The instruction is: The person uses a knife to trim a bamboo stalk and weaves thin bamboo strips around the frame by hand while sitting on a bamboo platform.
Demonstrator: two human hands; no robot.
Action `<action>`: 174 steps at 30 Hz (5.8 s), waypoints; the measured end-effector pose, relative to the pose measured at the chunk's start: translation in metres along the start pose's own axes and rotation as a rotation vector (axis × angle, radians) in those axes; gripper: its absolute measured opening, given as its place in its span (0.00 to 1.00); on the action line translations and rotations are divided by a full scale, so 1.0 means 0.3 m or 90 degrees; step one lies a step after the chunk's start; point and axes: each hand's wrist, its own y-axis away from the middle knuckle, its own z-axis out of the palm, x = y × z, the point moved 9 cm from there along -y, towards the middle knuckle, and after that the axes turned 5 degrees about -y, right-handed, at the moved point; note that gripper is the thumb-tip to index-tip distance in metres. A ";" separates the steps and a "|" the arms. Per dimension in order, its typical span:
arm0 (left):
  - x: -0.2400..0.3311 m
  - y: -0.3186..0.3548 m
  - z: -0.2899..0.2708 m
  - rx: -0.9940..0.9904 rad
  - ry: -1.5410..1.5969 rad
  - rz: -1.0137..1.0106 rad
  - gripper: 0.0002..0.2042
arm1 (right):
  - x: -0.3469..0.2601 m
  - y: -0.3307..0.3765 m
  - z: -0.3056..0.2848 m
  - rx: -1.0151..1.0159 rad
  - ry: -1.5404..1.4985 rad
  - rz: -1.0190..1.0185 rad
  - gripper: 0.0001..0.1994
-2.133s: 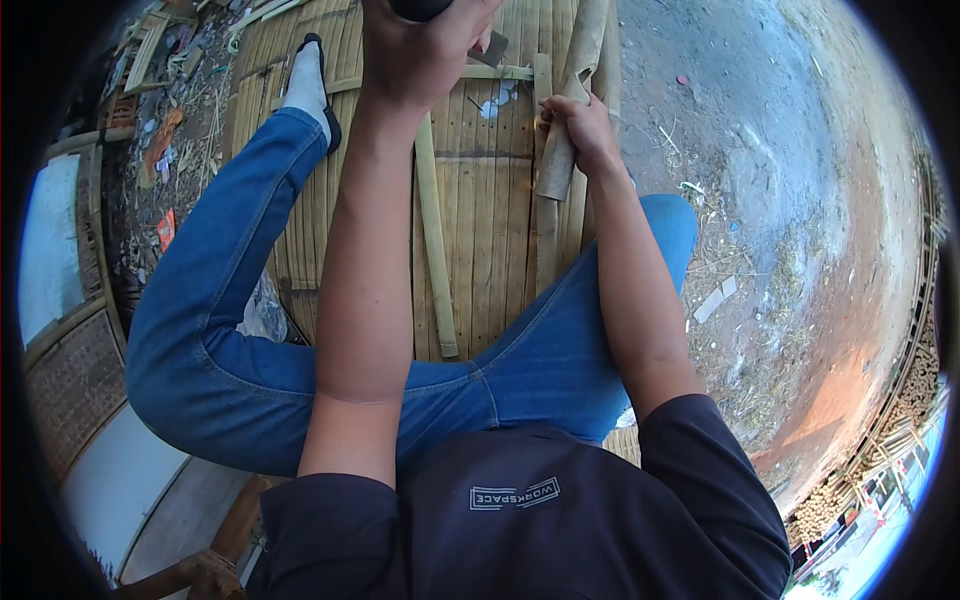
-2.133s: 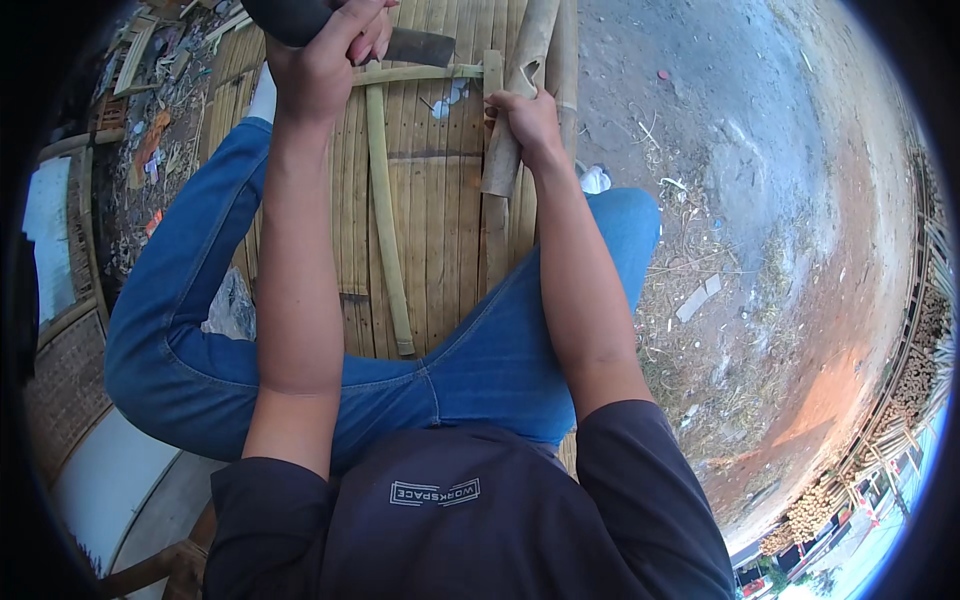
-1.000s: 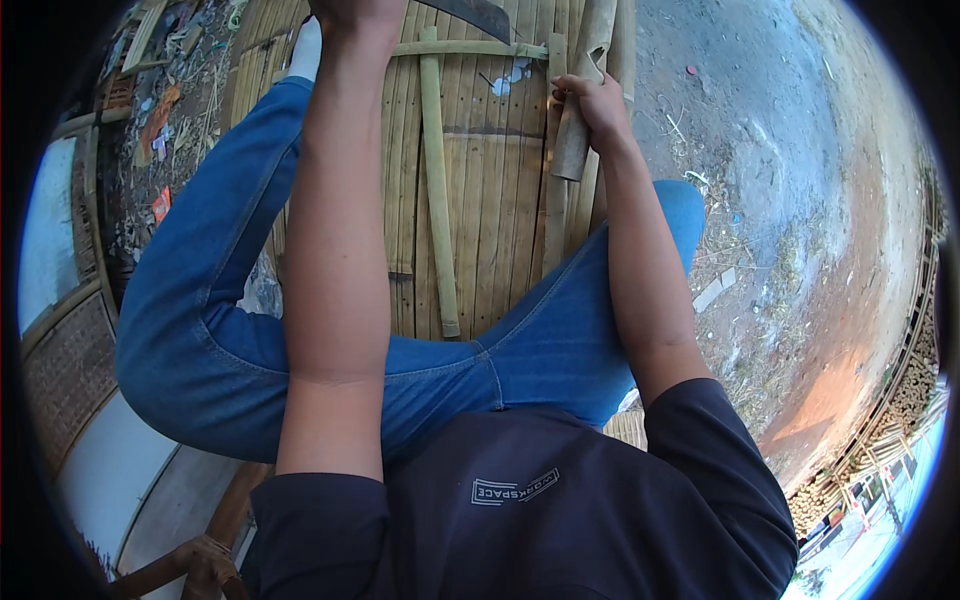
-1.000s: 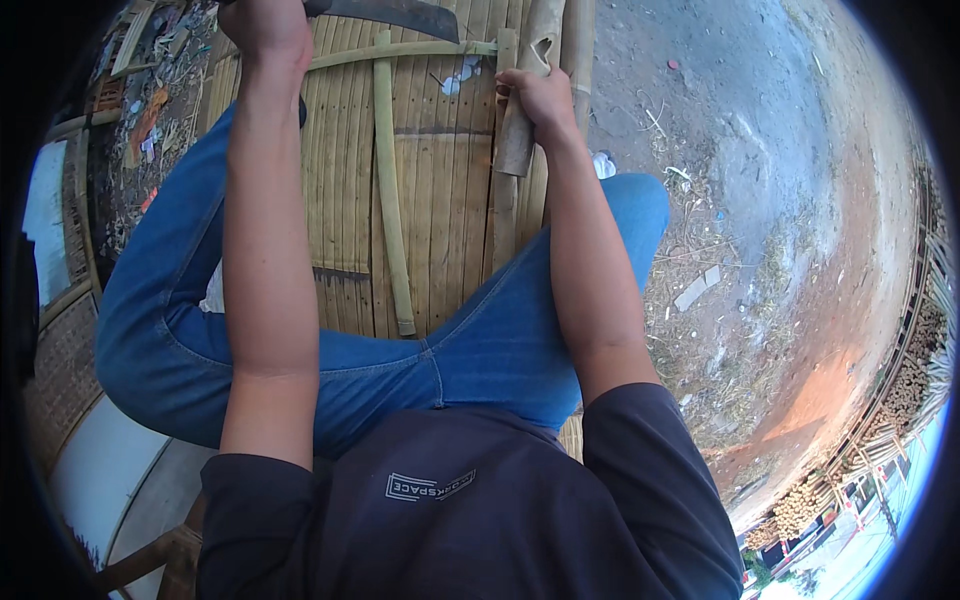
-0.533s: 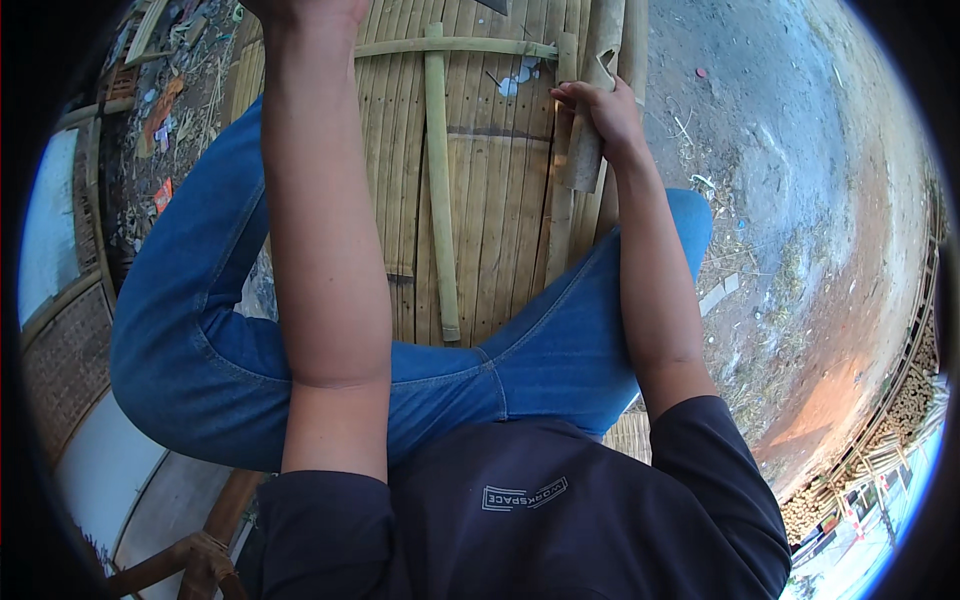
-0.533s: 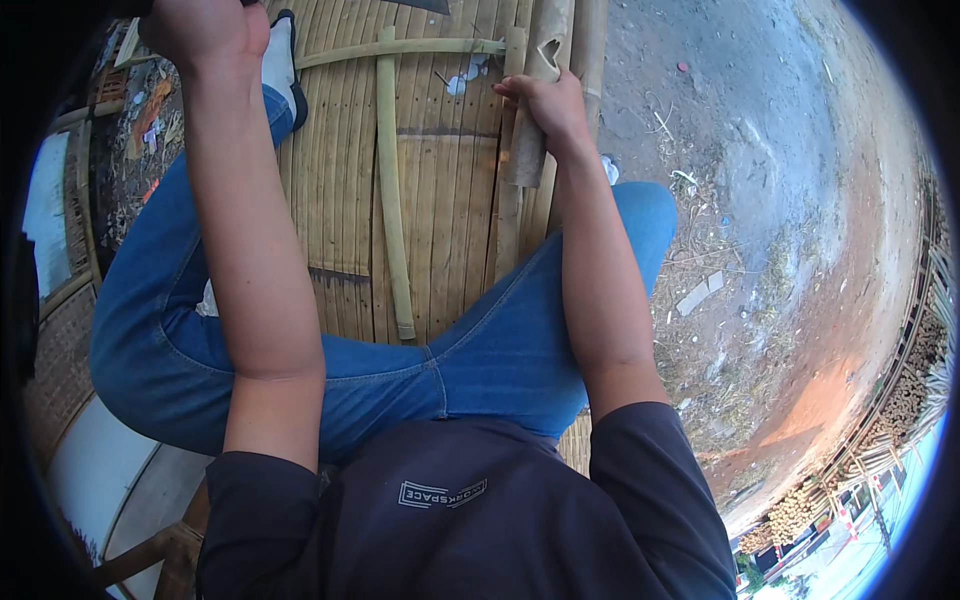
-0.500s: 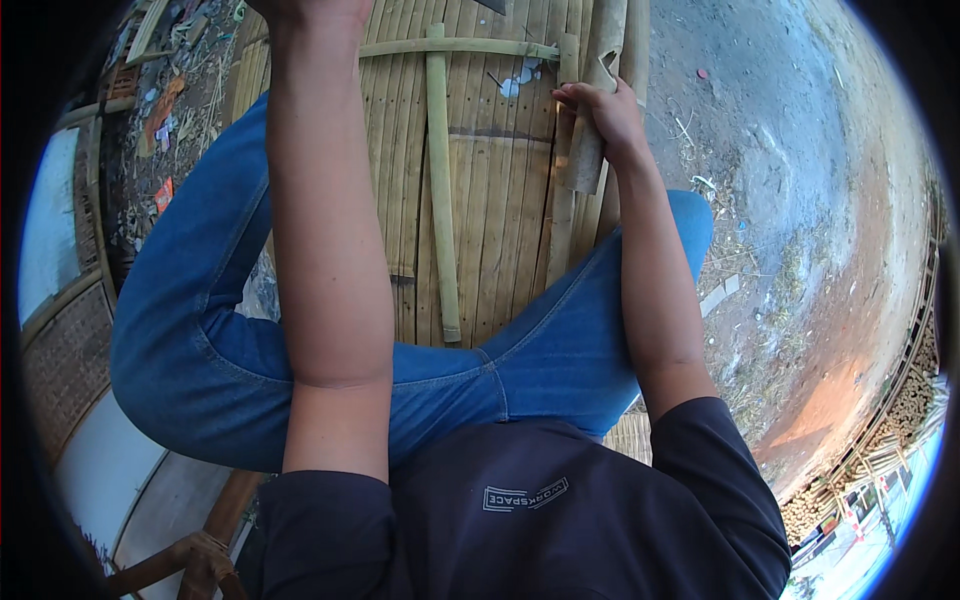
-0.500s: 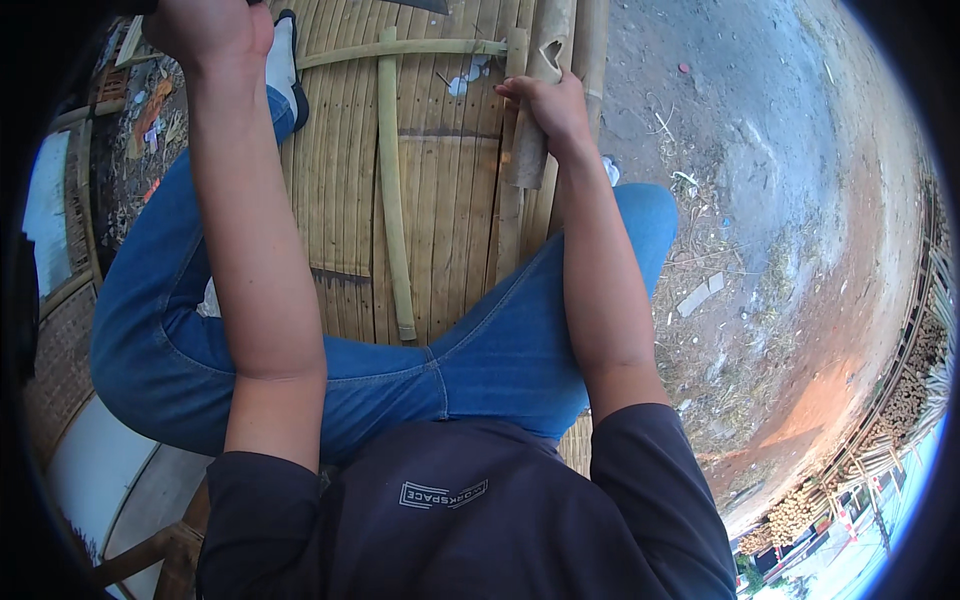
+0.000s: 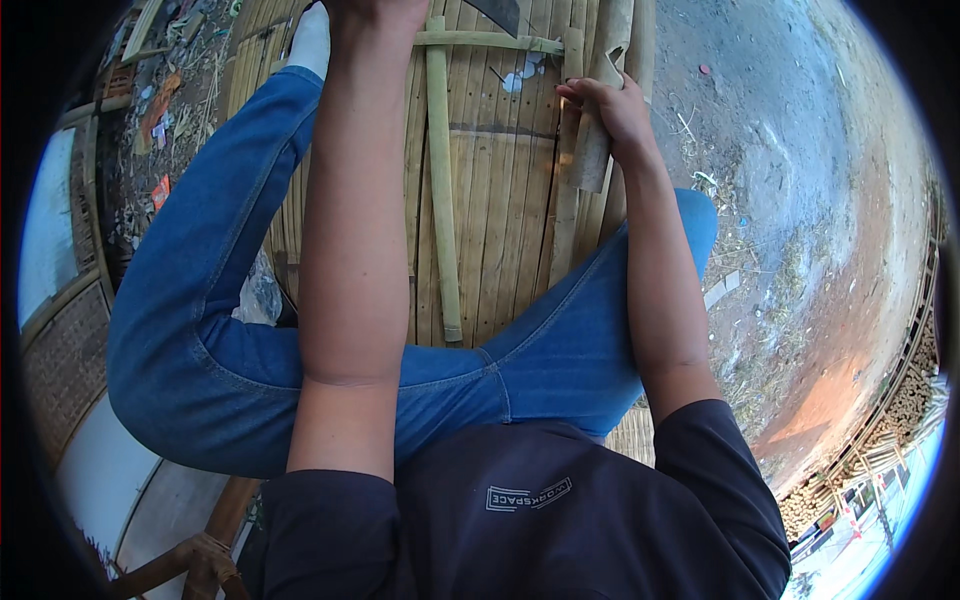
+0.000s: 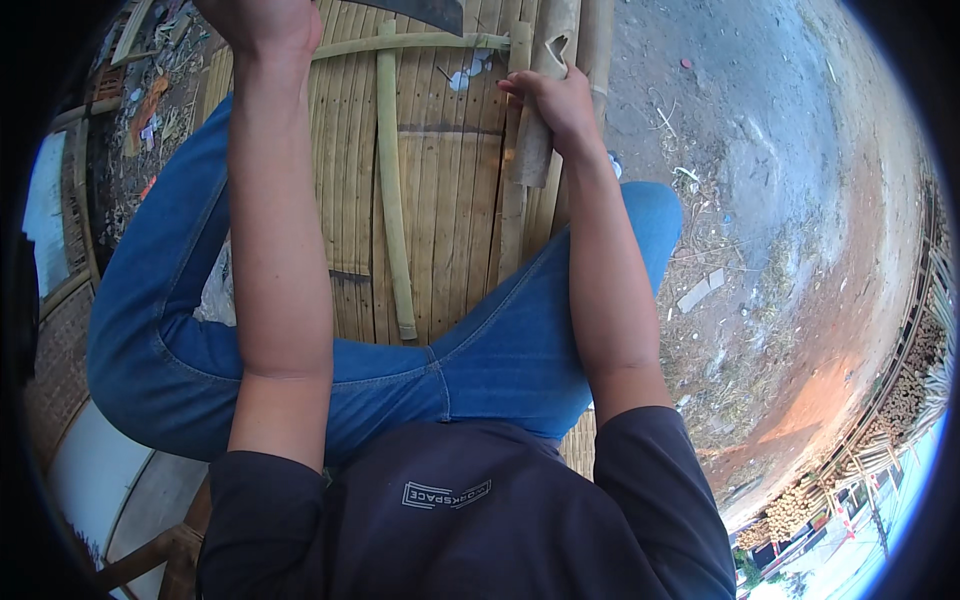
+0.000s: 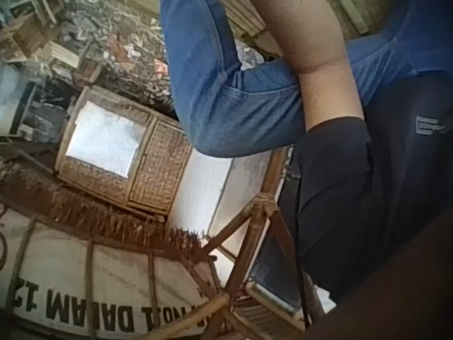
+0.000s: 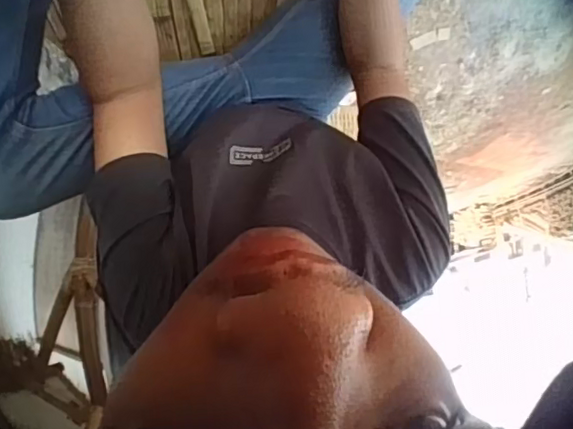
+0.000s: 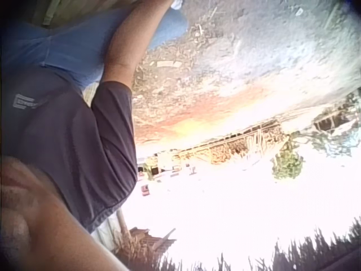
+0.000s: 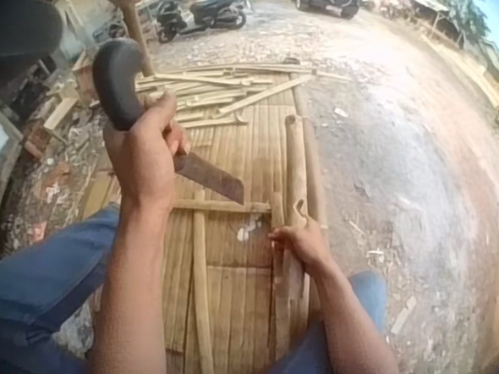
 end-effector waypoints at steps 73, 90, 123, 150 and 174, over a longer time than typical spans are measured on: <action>0.031 -0.049 0.174 0.063 -0.251 -0.081 0.08 | 0.028 -0.024 -0.010 0.034 -0.044 0.044 0.13; -0.159 -0.103 -0.031 -0.291 0.155 -0.069 0.20 | 0.031 -0.039 -0.005 0.048 -0.055 0.054 0.12; -0.197 0.028 -0.216 -0.057 0.085 -0.191 0.21 | 0.034 -0.030 -0.017 0.066 -0.024 0.085 0.12; -0.087 0.067 -0.050 -0.184 0.098 -0.077 0.17 | 0.044 -0.030 -0.019 0.049 -0.044 0.091 0.13; -0.047 0.001 0.225 -0.232 -0.078 -0.038 0.15 | -1.029 0.594 0.183 0.107 0.825 -0.612 0.28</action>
